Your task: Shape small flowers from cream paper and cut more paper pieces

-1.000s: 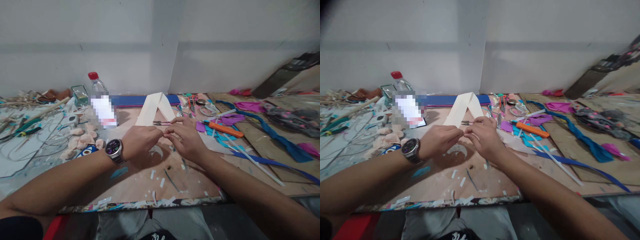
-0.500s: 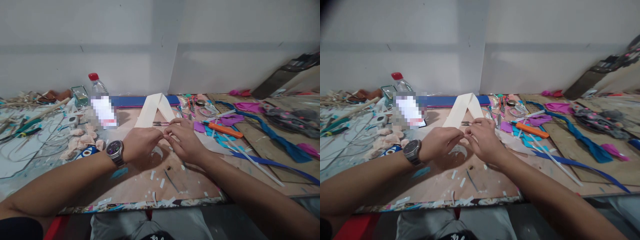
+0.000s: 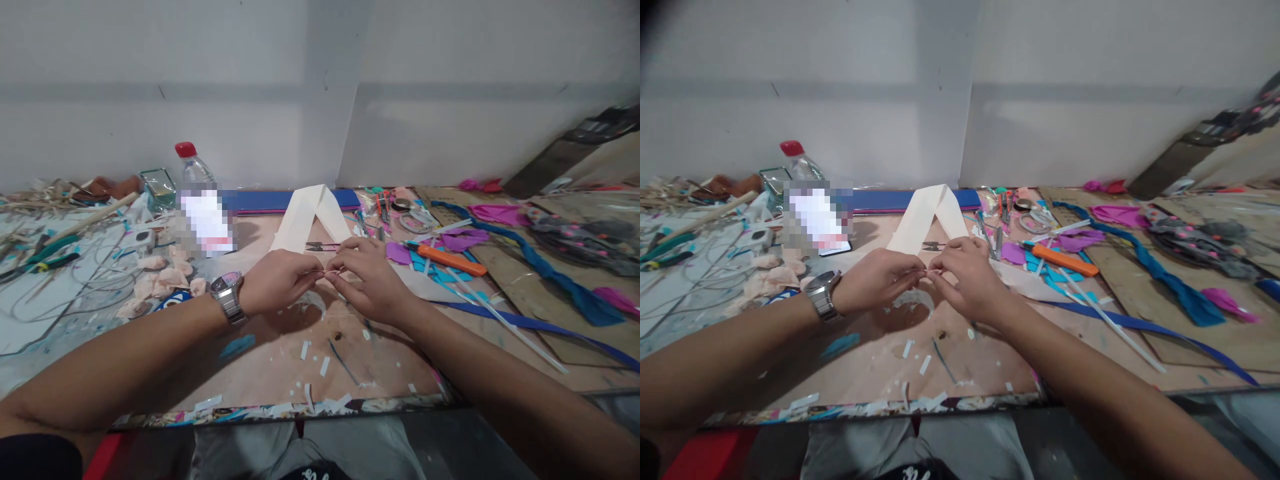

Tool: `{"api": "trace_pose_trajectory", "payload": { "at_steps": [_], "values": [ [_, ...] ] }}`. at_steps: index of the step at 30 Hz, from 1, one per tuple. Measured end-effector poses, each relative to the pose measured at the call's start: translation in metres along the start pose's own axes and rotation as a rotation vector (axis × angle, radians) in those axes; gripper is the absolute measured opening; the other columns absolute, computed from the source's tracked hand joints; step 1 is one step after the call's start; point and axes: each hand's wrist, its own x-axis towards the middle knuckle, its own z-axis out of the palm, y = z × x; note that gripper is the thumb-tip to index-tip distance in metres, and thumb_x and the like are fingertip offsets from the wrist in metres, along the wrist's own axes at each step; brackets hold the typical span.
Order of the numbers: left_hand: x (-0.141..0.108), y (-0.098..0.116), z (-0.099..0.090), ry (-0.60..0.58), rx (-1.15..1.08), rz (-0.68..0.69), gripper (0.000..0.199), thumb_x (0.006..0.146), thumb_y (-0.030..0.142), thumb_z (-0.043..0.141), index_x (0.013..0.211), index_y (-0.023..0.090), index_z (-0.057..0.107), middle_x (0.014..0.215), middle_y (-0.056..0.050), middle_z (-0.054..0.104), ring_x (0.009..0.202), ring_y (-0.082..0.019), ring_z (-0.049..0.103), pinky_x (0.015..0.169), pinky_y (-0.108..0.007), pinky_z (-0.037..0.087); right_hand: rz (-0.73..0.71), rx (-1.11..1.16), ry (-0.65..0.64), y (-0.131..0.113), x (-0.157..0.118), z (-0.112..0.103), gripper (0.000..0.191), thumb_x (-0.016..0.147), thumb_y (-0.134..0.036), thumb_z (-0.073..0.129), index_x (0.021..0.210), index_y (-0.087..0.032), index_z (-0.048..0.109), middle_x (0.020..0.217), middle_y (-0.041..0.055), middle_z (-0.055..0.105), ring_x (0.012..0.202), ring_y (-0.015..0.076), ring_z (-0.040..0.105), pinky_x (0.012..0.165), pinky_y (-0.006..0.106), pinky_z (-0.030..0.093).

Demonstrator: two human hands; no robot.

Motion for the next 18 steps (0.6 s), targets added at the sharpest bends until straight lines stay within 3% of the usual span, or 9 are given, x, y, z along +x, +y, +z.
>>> {"api": "trace_pose_trajectory", "payload": {
  "at_steps": [6,10,18],
  "values": [
    [0.0004,0.0038,-0.0034,-0.103,-0.087,0.022,0.027,0.104,0.030,0.051,0.096,0.016,0.072,0.081,-0.005,0.076,0.069,-0.016,0.064,0.066,-0.028,0.040,-0.026,0.027,0.000,-0.0036,-0.0002,-0.0003,0.014,0.099,-0.030,0.058,0.089,-0.022,0.062,0.087,0.0038,0.071,0.109,0.0284,0.057,0.100,0.048,0.032],
    [0.0010,0.0060,-0.0063,-0.156,-0.168,-0.034,0.026,0.104,0.027,0.051,0.091,0.017,0.071,0.084,-0.005,0.078,0.073,-0.015,0.068,0.070,-0.028,0.044,-0.013,0.032,-0.004,-0.0024,-0.0005,0.0000,0.012,0.097,-0.029,0.058,0.089,-0.022,0.062,0.088,0.0037,0.071,0.110,0.0286,0.058,0.099,0.048,0.031],
    [0.0023,0.0063,-0.0094,-0.225,-0.277,-0.061,0.027,0.104,0.028,0.052,0.088,0.016,0.071,0.081,-0.003,0.078,0.065,-0.012,0.067,0.065,-0.024,0.045,-0.047,0.040,0.018,-0.0042,-0.0002,-0.0027,0.011,0.094,-0.028,0.059,0.084,-0.022,0.061,0.086,0.0032,0.071,0.107,0.0277,0.059,0.098,0.047,0.030]
  ]
}}
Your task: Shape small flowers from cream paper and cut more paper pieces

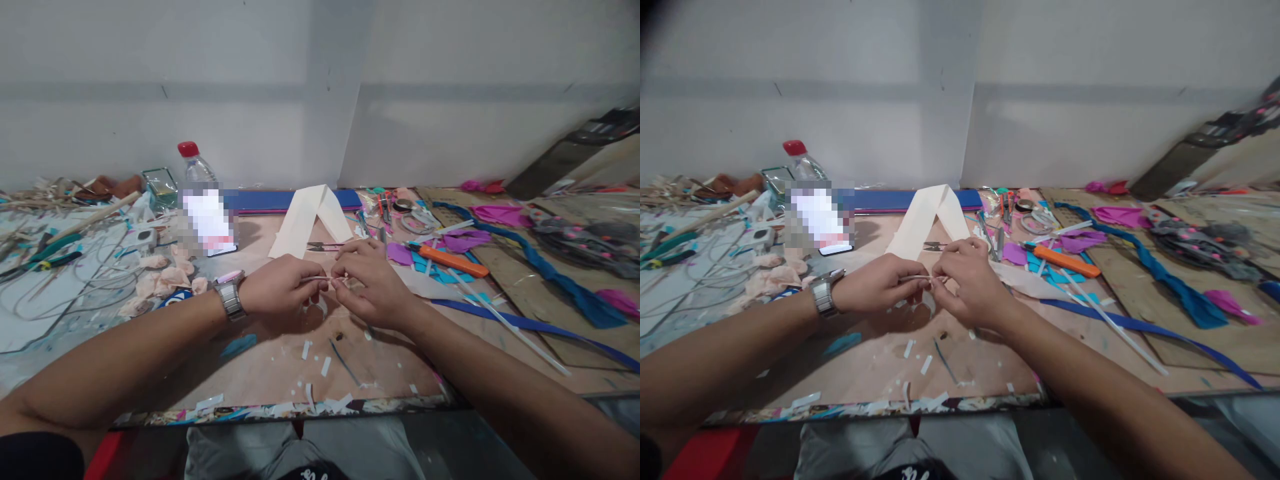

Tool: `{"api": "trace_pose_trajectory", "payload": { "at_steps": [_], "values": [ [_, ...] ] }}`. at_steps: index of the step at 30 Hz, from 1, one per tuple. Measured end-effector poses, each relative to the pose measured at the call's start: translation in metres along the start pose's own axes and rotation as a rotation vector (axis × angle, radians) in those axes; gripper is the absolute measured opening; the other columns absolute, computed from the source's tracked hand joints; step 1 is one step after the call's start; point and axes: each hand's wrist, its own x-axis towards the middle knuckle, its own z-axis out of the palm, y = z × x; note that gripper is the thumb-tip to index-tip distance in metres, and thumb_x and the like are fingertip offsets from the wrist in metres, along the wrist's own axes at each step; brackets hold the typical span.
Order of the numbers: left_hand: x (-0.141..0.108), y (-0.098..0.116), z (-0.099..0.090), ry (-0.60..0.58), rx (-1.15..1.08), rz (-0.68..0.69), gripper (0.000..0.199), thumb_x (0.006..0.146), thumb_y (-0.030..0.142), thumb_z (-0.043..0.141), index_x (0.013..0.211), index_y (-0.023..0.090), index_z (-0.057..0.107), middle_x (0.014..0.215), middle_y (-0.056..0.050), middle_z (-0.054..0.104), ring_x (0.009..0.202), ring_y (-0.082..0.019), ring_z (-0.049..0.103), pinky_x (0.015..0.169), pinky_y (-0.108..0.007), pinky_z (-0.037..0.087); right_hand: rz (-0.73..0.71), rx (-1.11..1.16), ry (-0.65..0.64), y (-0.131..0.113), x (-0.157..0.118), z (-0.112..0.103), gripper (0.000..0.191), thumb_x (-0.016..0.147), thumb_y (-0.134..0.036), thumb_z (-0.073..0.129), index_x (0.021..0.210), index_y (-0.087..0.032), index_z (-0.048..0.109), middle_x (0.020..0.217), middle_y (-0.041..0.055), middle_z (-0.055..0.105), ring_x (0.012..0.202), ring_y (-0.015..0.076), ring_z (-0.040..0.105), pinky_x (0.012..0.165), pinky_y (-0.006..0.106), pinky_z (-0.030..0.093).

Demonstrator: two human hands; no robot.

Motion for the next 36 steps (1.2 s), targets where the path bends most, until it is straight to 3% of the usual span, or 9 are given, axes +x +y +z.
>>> {"api": "trace_pose_trajectory", "payload": {
  "at_steps": [9,14,22,31,36],
  "values": [
    [0.000,-0.004,-0.001,-0.042,-0.041,-0.021,0.039,0.107,0.037,0.049,0.081,0.016,0.069,0.071,-0.003,0.075,0.061,-0.011,0.065,0.062,-0.023,0.044,0.039,0.010,-0.076,-0.001,0.002,-0.002,0.014,0.097,-0.030,0.060,0.089,-0.022,0.068,0.090,0.0039,0.076,0.103,0.0265,0.060,0.096,0.047,0.031],
    [0.000,-0.003,-0.002,-0.097,-0.068,-0.059,0.036,0.107,0.037,0.049,0.086,0.016,0.069,0.076,-0.003,0.076,0.063,-0.012,0.066,0.061,-0.022,0.045,-0.021,-0.038,-0.010,0.001,0.002,-0.001,0.016,0.098,-0.027,0.063,0.086,-0.022,0.071,0.084,0.0014,0.078,0.099,0.0248,0.064,0.098,0.047,0.030],
    [0.001,-0.012,0.001,-0.138,-0.263,-0.098,0.040,0.107,0.045,0.046,0.090,0.015,0.067,0.074,-0.005,0.074,0.060,-0.011,0.065,0.057,-0.021,0.046,-0.043,-0.029,0.012,0.003,0.001,0.001,0.013,0.100,-0.030,0.065,0.095,-0.026,0.077,0.087,0.0009,0.082,0.095,0.0237,0.067,0.098,0.047,0.032],
    [0.001,-0.012,-0.003,-0.241,-0.665,-0.204,0.037,0.103,0.050,0.055,0.093,0.015,0.064,0.075,-0.003,0.070,0.063,-0.013,0.067,0.061,-0.025,0.055,-0.123,-0.118,0.063,0.002,0.000,-0.004,0.013,0.099,-0.024,0.066,0.095,-0.028,0.078,0.090,-0.0016,0.083,0.096,0.0235,0.069,0.101,0.049,0.032],
    [0.002,-0.013,-0.002,-0.180,-0.634,-0.189,0.036,0.103,0.046,0.057,0.083,0.016,0.058,0.067,0.000,0.066,0.059,-0.011,0.064,0.059,-0.023,0.052,-0.118,-0.125,0.045,0.002,0.001,-0.004,0.014,0.101,-0.030,0.066,0.098,-0.029,0.079,0.092,-0.0012,0.084,0.096,0.0229,0.069,0.103,0.050,0.032]
  ]
}}
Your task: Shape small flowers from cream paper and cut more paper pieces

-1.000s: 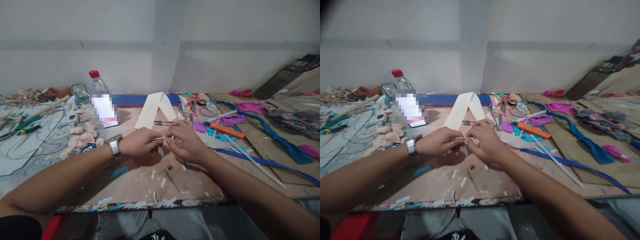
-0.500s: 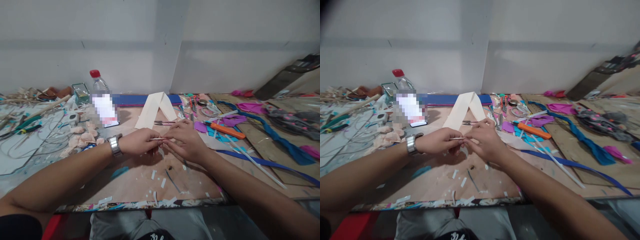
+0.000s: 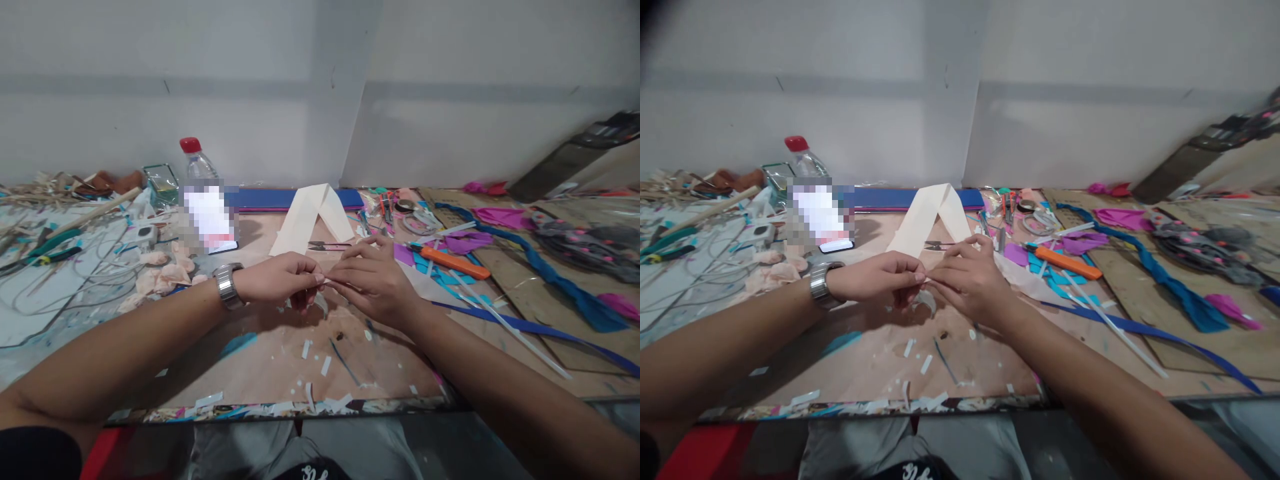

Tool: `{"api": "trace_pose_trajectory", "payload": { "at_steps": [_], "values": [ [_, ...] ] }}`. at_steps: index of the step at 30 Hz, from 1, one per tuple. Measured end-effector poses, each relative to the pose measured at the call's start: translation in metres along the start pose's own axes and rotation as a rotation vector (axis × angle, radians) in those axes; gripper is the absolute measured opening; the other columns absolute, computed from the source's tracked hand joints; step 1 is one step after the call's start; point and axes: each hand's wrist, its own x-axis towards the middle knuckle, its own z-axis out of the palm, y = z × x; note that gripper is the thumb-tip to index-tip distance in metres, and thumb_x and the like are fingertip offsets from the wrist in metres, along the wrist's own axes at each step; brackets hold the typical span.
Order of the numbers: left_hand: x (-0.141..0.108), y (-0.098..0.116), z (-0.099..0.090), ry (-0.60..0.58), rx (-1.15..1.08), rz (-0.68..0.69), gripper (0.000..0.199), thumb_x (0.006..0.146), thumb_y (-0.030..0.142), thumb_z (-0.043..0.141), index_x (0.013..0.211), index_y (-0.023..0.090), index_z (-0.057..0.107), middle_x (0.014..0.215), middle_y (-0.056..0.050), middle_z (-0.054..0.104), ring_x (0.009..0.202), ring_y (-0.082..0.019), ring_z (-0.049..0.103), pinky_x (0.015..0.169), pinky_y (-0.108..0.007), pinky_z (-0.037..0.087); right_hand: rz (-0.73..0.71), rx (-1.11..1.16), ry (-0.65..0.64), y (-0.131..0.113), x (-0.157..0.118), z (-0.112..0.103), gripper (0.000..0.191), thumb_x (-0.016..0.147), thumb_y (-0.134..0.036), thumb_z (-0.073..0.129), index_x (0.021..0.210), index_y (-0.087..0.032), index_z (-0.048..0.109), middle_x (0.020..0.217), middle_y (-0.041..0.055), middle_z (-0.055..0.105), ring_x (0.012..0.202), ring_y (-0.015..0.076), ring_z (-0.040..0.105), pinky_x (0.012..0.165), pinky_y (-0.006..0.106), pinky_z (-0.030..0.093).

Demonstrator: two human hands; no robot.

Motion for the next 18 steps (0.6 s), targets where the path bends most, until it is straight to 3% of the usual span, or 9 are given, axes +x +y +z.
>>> {"api": "trace_pose_trajectory", "payload": {
  "at_steps": [5,13,18],
  "values": [
    [0.0009,-0.0017,-0.0007,0.020,0.054,0.014,0.036,0.104,0.044,0.055,0.083,0.016,0.057,0.066,0.000,0.066,0.057,-0.011,0.063,0.058,-0.023,0.052,-0.017,0.011,0.033,0.0006,-0.0001,0.0009,0.011,0.100,-0.030,0.068,0.098,-0.029,0.080,0.092,-0.0013,0.083,0.094,0.0215,0.069,0.104,0.048,0.033],
    [-0.0005,0.0016,0.0015,0.244,0.358,0.120,0.030,0.101,0.037,0.059,0.086,0.014,0.070,0.065,-0.001,0.072,0.056,-0.010,0.066,0.056,-0.020,0.046,0.059,-0.026,0.049,0.0015,-0.0004,0.0020,0.013,0.099,-0.031,0.069,0.092,-0.029,0.079,0.086,0.0000,0.081,0.092,0.0233,0.069,0.103,0.049,0.032],
    [-0.0005,0.0023,0.0033,0.302,0.422,0.202,0.030,0.101,0.036,0.060,0.083,0.016,0.073,0.070,-0.002,0.075,0.062,-0.011,0.070,0.062,-0.021,0.047,0.073,-0.055,0.064,0.0003,-0.0004,0.0014,0.013,0.099,-0.027,0.067,0.092,-0.029,0.078,0.087,0.0000,0.081,0.095,0.0247,0.068,0.105,0.050,0.029]
  ]
}}
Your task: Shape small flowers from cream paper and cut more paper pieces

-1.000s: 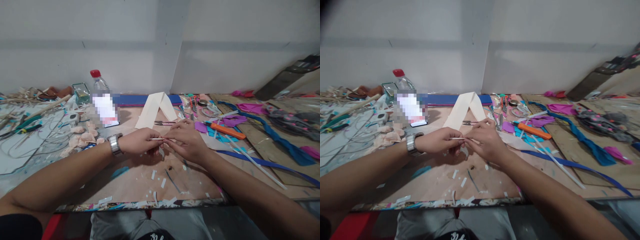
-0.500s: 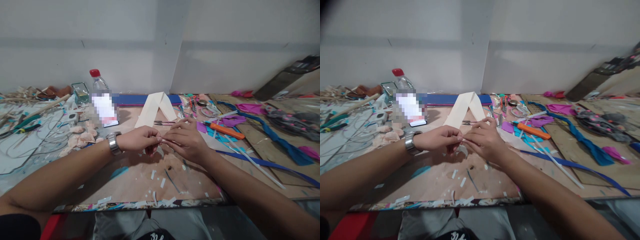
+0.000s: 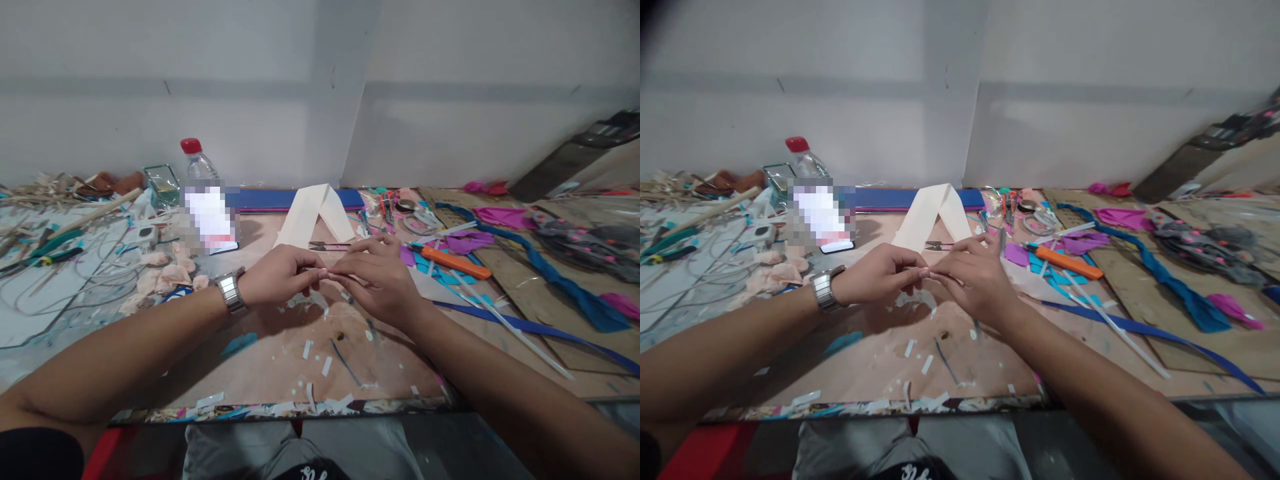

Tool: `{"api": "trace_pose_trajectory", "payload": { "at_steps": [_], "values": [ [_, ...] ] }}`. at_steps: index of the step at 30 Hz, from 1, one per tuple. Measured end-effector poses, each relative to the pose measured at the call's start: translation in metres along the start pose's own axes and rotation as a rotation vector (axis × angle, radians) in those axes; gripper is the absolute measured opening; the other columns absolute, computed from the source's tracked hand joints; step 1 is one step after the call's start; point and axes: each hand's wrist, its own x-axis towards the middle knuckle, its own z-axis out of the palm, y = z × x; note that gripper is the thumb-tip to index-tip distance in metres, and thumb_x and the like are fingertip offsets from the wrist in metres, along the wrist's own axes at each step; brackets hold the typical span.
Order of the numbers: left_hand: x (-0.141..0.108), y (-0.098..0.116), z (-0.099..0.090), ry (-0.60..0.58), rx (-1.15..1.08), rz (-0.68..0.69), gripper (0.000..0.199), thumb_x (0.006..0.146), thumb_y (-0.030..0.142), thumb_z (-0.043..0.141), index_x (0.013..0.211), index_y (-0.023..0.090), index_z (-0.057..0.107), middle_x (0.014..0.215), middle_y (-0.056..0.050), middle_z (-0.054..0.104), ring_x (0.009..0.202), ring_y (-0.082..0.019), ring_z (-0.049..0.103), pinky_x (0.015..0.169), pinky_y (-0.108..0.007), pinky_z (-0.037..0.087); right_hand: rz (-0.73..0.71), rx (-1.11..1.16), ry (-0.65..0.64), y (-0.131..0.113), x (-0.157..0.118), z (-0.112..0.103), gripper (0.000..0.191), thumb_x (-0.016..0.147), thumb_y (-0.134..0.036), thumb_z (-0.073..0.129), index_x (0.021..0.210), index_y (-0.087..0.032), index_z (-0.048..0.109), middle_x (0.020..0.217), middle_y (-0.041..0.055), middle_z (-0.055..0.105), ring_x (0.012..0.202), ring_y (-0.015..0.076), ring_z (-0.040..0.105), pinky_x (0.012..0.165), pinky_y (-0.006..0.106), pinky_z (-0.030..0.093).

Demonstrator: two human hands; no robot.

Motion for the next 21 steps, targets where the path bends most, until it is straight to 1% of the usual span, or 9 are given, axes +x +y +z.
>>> {"api": "trace_pose_trajectory", "payload": {
  "at_steps": [2,5,10,13,17,21],
  "values": [
    [-0.0001,-0.0002,0.0006,0.019,0.016,0.024,0.029,0.101,0.035,0.060,0.084,0.016,0.073,0.071,-0.001,0.076,0.062,-0.011,0.069,0.062,-0.021,0.047,-0.002,0.004,0.013,-0.0004,0.0000,0.0000,0.012,0.099,-0.025,0.067,0.092,-0.028,0.077,0.087,-0.0006,0.081,0.098,0.0251,0.068,0.104,0.048,0.029],
    [-0.0006,-0.0007,0.0020,0.063,0.066,0.071,0.029,0.102,0.036,0.061,0.085,0.017,0.074,0.070,-0.001,0.076,0.061,-0.011,0.067,0.061,-0.021,0.045,0.013,0.005,0.013,-0.0015,0.0004,-0.0005,0.012,0.100,-0.026,0.067,0.091,-0.027,0.074,0.087,-0.0009,0.081,0.101,0.0260,0.068,0.103,0.048,0.028],
    [-0.0031,-0.0022,0.0061,0.179,0.248,0.224,0.030,0.104,0.038,0.059,0.092,0.018,0.078,0.076,-0.002,0.077,0.066,-0.012,0.067,0.064,-0.024,0.044,0.019,0.020,0.028,-0.0051,0.0024,-0.0037,0.010,0.100,-0.027,0.067,0.091,-0.025,0.071,0.085,-0.0009,0.080,0.098,0.0254,0.067,0.098,0.047,0.029],
    [-0.0045,-0.0042,0.0080,0.232,0.309,0.286,0.029,0.105,0.037,0.057,0.097,0.019,0.078,0.078,-0.003,0.078,0.066,-0.012,0.066,0.064,-0.024,0.042,0.034,0.035,0.050,-0.0069,0.0031,-0.0040,0.010,0.099,-0.029,0.070,0.090,-0.024,0.071,0.085,-0.0008,0.080,0.095,0.0252,0.067,0.097,0.046,0.030],
    [-0.0043,-0.0063,0.0080,0.242,0.415,0.364,0.029,0.105,0.034,0.055,0.093,0.018,0.076,0.078,-0.003,0.077,0.068,-0.014,0.067,0.064,-0.025,0.042,0.038,0.050,0.067,-0.0063,0.0018,-0.0007,0.011,0.098,-0.029,0.071,0.088,-0.024,0.070,0.083,-0.0010,0.079,0.092,0.0249,0.066,0.097,0.046,0.032],
    [-0.0033,-0.0076,0.0072,0.240,0.474,0.431,0.025,0.105,0.028,0.055,0.096,0.017,0.076,0.082,-0.003,0.078,0.071,-0.015,0.069,0.065,-0.026,0.043,0.036,0.060,0.065,-0.0042,-0.0003,0.0016,0.008,0.096,-0.026,0.073,0.089,-0.024,0.070,0.084,-0.0007,0.079,0.095,0.0254,0.065,0.097,0.046,0.032]
  ]
}}
